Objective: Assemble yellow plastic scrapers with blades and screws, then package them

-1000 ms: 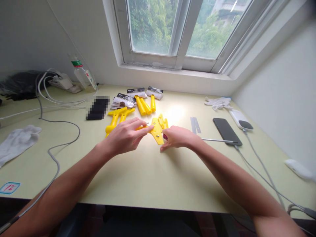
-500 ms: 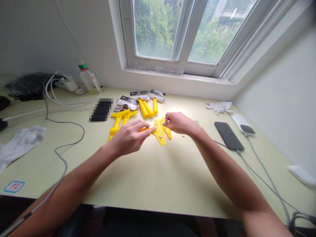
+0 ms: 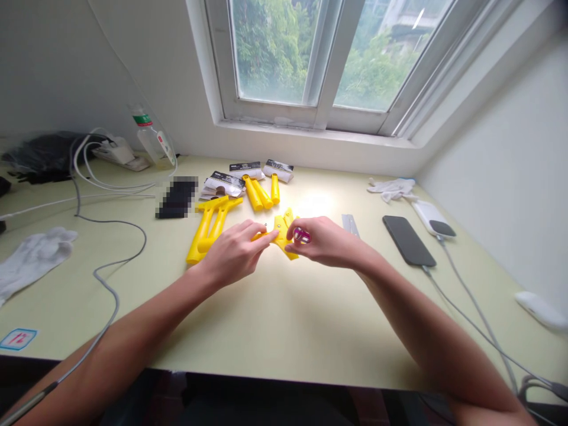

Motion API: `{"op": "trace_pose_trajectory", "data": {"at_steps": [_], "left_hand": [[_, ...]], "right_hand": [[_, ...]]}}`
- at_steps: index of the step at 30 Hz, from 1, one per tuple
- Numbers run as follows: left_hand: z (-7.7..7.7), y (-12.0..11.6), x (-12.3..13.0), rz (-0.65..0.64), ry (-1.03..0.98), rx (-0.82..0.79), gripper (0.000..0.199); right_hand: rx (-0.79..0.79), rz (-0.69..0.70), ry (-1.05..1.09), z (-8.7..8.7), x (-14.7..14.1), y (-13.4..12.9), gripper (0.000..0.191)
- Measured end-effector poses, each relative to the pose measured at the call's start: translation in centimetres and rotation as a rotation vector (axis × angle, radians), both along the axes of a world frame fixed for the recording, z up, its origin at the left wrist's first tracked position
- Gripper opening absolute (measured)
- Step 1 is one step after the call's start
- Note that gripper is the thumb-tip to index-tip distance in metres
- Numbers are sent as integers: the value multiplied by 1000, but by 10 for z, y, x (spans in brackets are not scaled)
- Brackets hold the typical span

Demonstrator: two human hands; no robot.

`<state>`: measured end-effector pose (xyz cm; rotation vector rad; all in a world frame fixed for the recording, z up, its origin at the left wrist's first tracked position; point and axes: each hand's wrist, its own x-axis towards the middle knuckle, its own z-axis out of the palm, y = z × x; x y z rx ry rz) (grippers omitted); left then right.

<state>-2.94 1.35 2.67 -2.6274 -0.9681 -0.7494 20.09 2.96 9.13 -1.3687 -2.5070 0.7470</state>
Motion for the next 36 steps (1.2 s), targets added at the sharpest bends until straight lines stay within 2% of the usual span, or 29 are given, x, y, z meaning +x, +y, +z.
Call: {"op": "trace_pose_trajectory", "data": {"at_steps": [5, 10, 15, 17, 21, 26, 29, 32, 36], "left_hand": [[-3, 0, 1, 10, 12, -41, 34], [-5, 1, 2, 17, 0, -56, 33], [-7, 2, 2, 18, -11, -62, 33], [-7, 2, 2, 21, -8, -67, 33], [-7, 0, 2, 16, 14, -64, 32], [-7, -3, 6, -2, 47, -70, 34], [-7, -6, 9, -28, 56, -62, 33], [-7, -10, 13, -54, 74, -45, 34], [-8, -15, 18, -75, 69, -28, 37]], "right_hand": [[13, 26, -143, -8, -2, 2, 23], [-10, 39, -101, -10, 3, 9, 22], [-10, -49, -152, -4, 25, 28, 17], [-58, -120, -230, -5, 37, 37, 16], [-177, -233, -441, -19, 60, 53, 23], [-197, -246, -479, -38, 67, 62, 27], [-179, -261, -464, -33, 62, 58, 23], [-134, -253, -370, -17, 52, 47, 15], [-80, -58, -137, -2, 31, 25, 13]]}}
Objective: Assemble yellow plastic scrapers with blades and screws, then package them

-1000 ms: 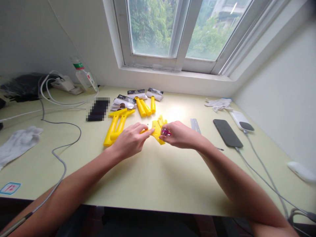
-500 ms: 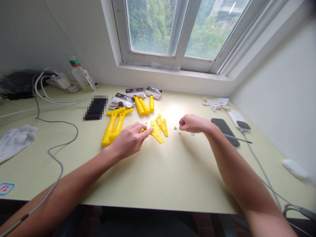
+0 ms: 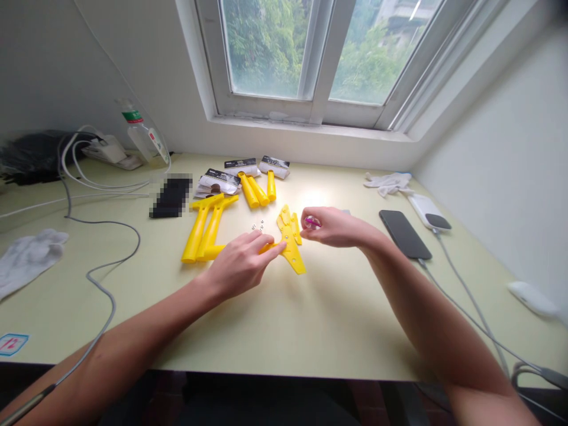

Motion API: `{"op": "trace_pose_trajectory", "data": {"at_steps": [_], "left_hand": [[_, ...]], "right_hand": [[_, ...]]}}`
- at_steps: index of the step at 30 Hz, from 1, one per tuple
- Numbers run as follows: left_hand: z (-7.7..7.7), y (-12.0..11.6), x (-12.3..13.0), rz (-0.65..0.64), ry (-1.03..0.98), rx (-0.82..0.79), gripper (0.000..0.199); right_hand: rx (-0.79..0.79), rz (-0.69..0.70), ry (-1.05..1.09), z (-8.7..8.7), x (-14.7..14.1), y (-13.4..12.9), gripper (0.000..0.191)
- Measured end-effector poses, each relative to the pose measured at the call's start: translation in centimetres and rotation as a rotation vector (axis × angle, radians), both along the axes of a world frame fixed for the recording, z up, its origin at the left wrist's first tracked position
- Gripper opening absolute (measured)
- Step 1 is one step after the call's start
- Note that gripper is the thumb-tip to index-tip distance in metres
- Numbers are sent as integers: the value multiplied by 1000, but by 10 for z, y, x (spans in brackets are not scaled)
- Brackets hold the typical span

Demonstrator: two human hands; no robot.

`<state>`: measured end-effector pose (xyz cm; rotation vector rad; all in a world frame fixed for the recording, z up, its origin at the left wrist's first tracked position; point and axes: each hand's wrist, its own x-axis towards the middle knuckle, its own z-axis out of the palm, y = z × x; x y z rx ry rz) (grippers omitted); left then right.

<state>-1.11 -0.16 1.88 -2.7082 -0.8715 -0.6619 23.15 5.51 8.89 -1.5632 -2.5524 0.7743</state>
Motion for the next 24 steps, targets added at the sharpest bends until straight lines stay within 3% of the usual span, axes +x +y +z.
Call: {"op": "trace_pose_trajectory", "data": {"at_steps": [3, 7, 13, 18, 24], "left_hand": [[-1, -3, 2, -15, -2, 12, 39], [-2, -4, 3, -23, 11, 27, 40], [-1, -3, 2, -8, -20, 27, 41], [1, -4, 2, -29, -33, 31, 40], [0, -5, 3, -37, -34, 23, 39]], "right_hand": [[-69, 101, 98, -1, -13, -12, 17], [-131, 81, 244, -10, -17, -13, 19], [-473, -8, 532, -18, -13, -3, 25], [-403, 7, 538, -17, -16, -4, 19], [-97, 54, 342, -10, -20, -11, 12]]}}
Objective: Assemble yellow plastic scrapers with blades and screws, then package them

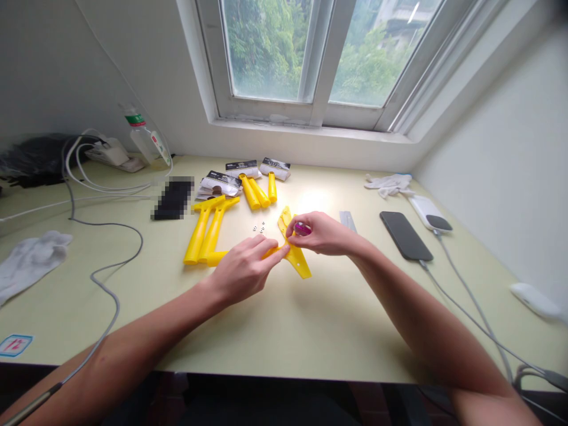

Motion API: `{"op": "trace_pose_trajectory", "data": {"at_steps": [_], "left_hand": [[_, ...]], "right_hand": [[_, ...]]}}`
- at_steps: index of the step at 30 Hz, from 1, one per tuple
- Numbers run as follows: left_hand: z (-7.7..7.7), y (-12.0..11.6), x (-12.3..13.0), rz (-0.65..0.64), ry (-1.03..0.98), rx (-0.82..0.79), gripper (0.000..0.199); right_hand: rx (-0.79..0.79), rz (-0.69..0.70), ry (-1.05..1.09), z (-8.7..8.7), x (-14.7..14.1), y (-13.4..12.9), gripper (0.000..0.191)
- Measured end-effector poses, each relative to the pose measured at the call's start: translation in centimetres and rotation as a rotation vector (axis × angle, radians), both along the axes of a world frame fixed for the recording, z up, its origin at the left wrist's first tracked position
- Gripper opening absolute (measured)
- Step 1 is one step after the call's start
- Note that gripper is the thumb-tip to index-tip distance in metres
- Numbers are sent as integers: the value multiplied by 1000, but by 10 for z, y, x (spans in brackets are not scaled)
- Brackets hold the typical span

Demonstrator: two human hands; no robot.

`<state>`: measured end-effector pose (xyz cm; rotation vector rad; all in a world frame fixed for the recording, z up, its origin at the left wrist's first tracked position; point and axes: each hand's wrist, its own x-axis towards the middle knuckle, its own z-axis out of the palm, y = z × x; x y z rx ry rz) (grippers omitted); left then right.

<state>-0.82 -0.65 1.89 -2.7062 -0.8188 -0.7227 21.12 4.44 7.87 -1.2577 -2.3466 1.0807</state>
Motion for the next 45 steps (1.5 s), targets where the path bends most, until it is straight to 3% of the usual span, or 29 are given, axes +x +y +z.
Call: {"op": "trace_pose_trajectory", "data": {"at_steps": [5, 12, 23, 30, 34, 41, 45], "left_hand": [[-1, -3, 2, 11, 53, -30, 42], [-5, -8, 5, 20, 170, -62, 46], [-4, -13, 11, 48, 333, -90, 36], [-5, -11, 11, 67, 320, -147, 31], [-4, -11, 12, 66, 342, -178, 28], [-2, -10, 9, 83, 345, -156, 35], [-1, -9, 9, 83, 330, -156, 36]], "right_hand": [[150, 76, -242, -3, 1, -2, 12], [165, 126, -408, -11, 1, -4, 21], [215, 156, -480, -26, -6, -4, 27], [209, 158, -391, -26, -10, -7, 10], [154, 163, -378, -28, -11, -6, 14], [203, 172, -402, -18, -3, -2, 15], [193, 72, -491, -7, 20, 12, 12]]}}
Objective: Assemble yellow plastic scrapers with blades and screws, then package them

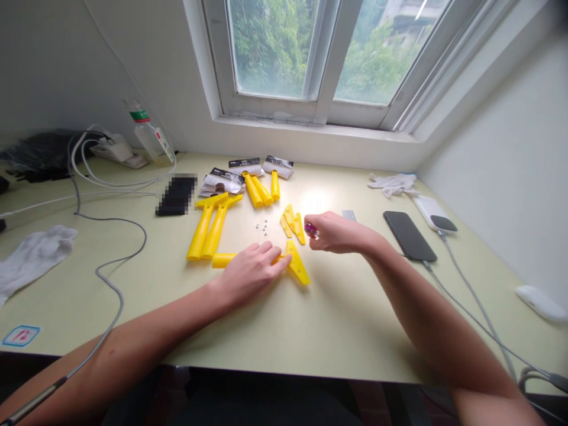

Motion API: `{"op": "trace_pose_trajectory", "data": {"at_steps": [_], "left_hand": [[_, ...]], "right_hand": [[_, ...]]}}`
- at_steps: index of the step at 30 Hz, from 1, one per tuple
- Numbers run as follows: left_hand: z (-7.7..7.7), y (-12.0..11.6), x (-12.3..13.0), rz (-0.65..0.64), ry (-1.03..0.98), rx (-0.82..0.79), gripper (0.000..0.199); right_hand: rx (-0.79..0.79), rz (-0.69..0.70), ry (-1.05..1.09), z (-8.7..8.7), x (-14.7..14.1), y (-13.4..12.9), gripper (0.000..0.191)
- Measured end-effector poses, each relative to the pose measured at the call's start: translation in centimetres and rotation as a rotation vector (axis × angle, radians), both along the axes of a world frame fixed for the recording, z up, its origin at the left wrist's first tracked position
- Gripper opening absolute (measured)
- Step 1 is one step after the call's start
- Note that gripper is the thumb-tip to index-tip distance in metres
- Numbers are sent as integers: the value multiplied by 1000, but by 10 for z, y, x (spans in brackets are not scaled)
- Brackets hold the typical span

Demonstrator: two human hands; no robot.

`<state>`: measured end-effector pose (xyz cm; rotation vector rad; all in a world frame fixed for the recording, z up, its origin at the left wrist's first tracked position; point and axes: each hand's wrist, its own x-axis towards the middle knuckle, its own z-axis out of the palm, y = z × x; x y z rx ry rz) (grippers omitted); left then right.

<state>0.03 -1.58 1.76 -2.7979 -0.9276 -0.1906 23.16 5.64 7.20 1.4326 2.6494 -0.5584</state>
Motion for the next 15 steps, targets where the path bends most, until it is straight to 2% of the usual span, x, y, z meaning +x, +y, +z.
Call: {"op": "trace_pose_trajectory", "data": {"at_steps": [4, 8, 11, 15], "left_hand": [[2, 0, 0, 23, -3, -17, 38], [1, 1, -3, 38, -56, -1, 39], [2, 1, -7, 29, -211, 40, 38], [11, -1, -11, 12, -513, 3, 42]], "right_hand": [[-79, -181, -170, -2, 29, 21, 10], [-115, -223, -202, -10, 44, 33, 13], [-103, -236, -182, -8, 45, 34, 12], [-43, -256, -102, 11, 45, 27, 14]]}}
